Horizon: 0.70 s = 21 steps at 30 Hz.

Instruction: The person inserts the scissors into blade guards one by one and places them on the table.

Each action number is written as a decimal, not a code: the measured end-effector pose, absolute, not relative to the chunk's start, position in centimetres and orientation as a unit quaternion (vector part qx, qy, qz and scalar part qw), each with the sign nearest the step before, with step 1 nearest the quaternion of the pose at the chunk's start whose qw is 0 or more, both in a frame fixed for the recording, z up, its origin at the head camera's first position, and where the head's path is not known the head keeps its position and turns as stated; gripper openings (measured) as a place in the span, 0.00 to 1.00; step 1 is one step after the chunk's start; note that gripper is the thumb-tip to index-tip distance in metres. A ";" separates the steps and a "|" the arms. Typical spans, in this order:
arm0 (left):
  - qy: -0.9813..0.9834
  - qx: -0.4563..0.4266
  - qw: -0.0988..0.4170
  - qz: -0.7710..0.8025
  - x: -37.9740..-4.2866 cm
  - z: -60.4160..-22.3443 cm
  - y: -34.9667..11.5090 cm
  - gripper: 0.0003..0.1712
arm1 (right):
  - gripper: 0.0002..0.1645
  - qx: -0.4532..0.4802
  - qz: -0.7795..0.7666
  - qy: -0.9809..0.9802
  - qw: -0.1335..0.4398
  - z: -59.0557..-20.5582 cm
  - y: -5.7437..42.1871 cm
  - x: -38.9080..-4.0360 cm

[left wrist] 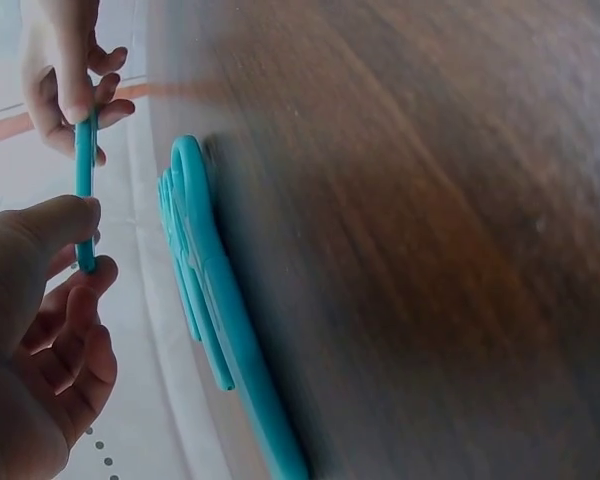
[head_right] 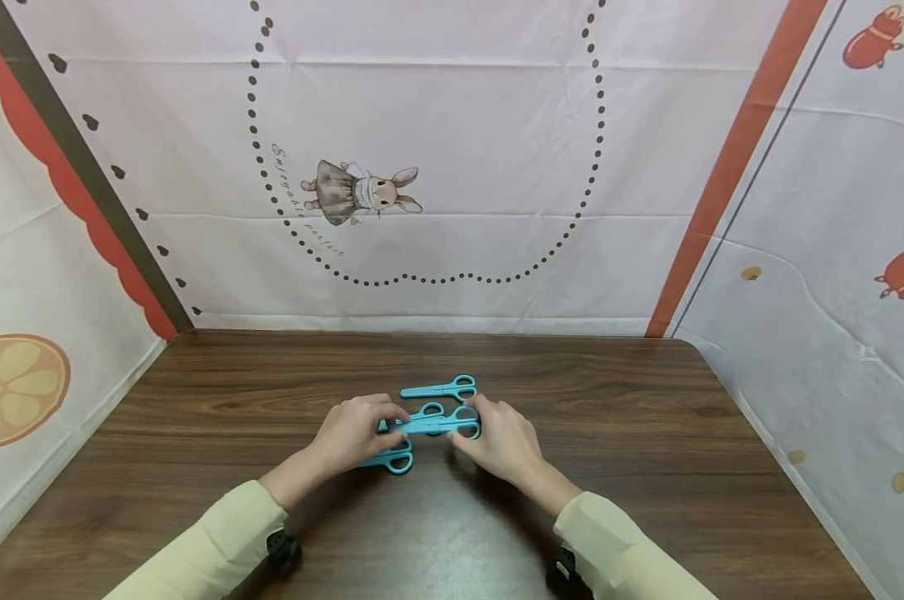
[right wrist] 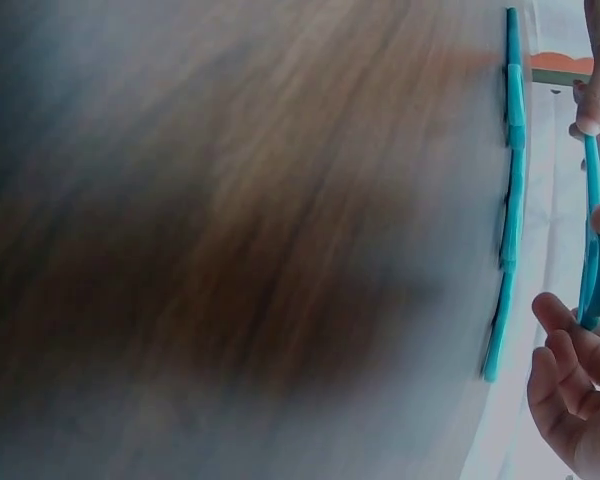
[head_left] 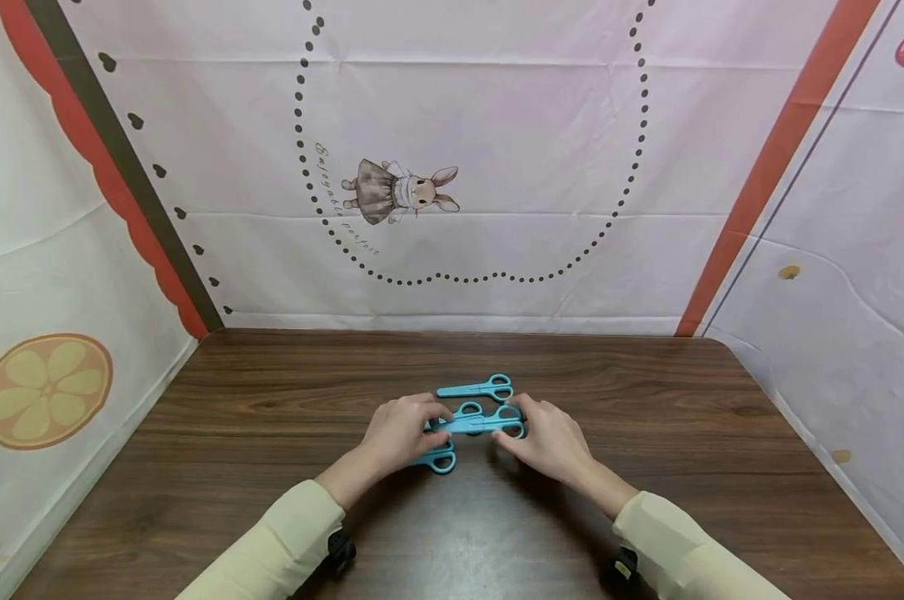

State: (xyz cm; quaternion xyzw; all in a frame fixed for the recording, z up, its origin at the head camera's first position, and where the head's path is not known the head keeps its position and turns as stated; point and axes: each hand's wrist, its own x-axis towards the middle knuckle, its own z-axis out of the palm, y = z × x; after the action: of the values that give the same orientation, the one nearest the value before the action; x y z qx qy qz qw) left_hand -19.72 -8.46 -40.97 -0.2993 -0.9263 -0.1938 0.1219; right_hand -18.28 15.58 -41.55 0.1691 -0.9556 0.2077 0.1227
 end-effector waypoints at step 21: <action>-0.935 -0.313 0.072 -0.154 -19.8 -41.2 -6.0 0.09 | 0.26 0.186 0.184 -0.959 0.105 -42.2 18.3 -18.4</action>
State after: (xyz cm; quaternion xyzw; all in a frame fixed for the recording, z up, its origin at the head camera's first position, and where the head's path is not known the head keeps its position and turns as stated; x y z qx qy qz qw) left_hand -19.80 -5.99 -41.17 -0.3127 -0.9346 -0.1536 0.0717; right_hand -18.41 18.27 -42.18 0.1865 -0.9593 0.1841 0.1050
